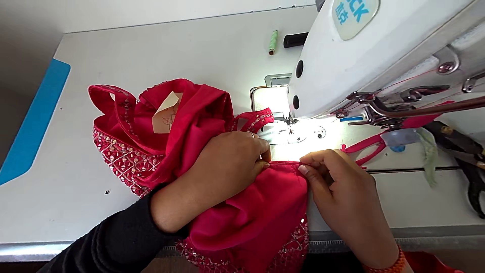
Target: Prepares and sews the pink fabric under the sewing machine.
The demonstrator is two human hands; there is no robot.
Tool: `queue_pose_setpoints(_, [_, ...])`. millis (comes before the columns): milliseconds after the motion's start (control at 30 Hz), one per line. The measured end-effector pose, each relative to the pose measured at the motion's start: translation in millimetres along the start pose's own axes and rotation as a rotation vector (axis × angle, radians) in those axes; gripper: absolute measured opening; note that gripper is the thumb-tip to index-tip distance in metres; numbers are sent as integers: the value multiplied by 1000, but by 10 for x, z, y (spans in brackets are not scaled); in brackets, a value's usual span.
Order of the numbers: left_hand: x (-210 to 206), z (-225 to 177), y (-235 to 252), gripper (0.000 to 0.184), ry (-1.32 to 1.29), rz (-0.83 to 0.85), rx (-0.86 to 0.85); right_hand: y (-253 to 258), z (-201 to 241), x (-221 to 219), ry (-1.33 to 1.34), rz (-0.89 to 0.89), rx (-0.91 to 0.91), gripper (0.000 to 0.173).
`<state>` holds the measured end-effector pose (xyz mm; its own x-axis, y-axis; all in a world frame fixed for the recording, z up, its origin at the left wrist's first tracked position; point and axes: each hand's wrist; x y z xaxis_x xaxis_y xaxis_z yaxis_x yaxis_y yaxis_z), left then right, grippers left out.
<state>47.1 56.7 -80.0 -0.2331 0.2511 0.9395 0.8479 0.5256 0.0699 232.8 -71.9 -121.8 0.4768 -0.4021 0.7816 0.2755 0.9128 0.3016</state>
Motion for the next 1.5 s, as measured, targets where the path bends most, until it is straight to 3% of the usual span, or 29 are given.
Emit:
queue_pose_setpoints(433, [7,59,-13,8,-16,16,-4,57,12,38,67,57,-79,11])
queue_pose_setpoints(800, [-1,17,-15,9,-16,-32,-54,49,-16,-27,112,-23,-66,11])
queue_pose_setpoints(933, [13,2,-23,20,99,-61,-149,60,-28,-19,107,-38,-62,11])
queue_pose_setpoints(1100, [32,-192,-93,18,321,-49,-234,52,-48,-27,115,-50,-34,15])
queue_pose_setpoints(1300, [-194,-541,-353,33,579,-58,-150,33,-108,7,-43,-64,28,26])
queue_pose_setpoints(1500, [-305,-559,-447,45,518,-41,-69,20,-121,139,-210,-28,172,36])
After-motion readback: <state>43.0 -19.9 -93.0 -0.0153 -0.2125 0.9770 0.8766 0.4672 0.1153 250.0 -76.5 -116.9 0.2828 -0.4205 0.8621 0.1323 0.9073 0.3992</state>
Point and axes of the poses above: each hand's wrist, its own y-axis towards the middle knuckle, its own x-axis out of the back of the hand, z = x × y
